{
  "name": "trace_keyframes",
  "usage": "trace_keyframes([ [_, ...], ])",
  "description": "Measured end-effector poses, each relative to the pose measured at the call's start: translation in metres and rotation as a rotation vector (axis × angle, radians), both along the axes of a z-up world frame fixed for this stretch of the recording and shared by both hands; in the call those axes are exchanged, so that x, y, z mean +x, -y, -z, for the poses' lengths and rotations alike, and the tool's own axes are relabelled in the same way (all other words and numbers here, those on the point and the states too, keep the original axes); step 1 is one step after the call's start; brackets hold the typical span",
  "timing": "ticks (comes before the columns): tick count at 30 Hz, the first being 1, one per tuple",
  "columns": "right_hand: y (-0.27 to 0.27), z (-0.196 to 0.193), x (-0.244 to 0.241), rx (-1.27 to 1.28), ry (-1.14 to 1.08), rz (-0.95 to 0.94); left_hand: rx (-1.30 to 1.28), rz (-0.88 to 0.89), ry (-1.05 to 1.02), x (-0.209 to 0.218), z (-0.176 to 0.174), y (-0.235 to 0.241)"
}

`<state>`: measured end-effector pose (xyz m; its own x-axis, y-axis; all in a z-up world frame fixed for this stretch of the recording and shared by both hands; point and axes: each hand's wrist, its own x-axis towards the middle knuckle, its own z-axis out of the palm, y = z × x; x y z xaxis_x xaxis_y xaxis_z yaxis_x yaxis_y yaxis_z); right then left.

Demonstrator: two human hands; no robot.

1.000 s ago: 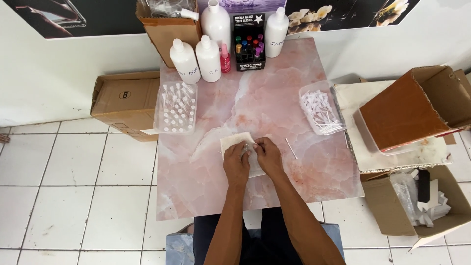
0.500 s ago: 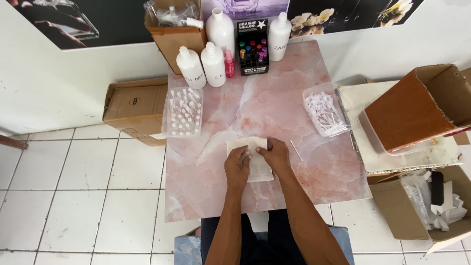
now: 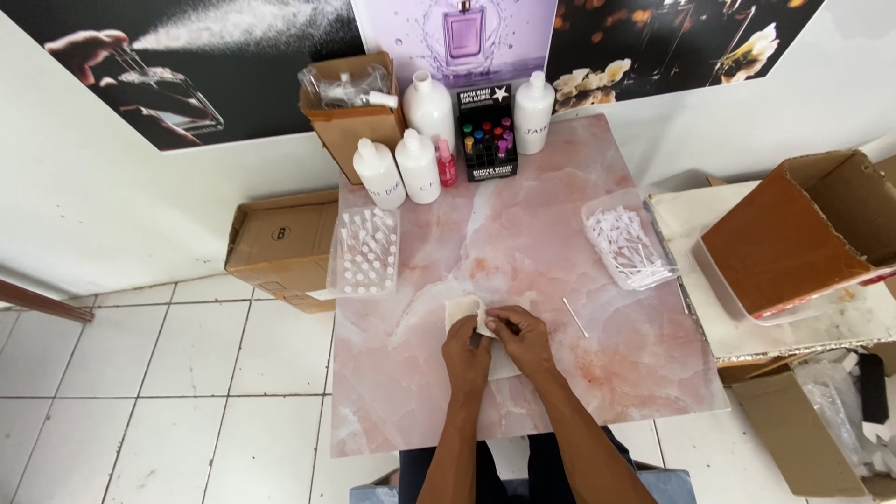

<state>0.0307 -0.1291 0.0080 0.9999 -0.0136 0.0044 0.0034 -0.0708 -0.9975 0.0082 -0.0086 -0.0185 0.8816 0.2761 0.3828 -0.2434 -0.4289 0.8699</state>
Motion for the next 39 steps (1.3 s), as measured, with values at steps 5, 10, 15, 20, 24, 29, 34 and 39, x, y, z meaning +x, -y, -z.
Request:
trace_keyframes([
  [5,-0.001,0.001,0.007,-0.182,0.084,-0.004,0.005,0.029,-0.021,-0.004,-0.02,0.003],
  [10,-0.006,0.017,0.014,-0.388,0.216,0.037,0.051,0.02,-0.006,-0.004,-0.011,0.005],
  [15,-0.013,0.013,0.012,-0.238,0.293,0.184,-0.203,-0.003,-0.122,-0.003,-0.023,0.004],
  [20,-0.007,0.004,0.005,-0.036,0.11,0.108,-0.336,-0.007,-0.183,0.001,-0.027,-0.003],
  [24,-0.007,-0.006,0.012,-0.15,-0.177,0.098,-0.346,0.08,-0.241,-0.004,-0.04,-0.006],
  [29,-0.012,-0.01,0.014,-0.118,-0.232,0.108,-0.359,0.046,-0.302,-0.004,-0.042,-0.004],
  [34,-0.008,0.01,0.009,0.003,0.093,0.031,-0.427,-0.045,-0.321,-0.001,-0.037,-0.003],
  [39,-0.011,0.011,0.01,-0.091,-0.098,0.087,-0.53,0.085,-0.28,-0.005,-0.055,-0.006],
])
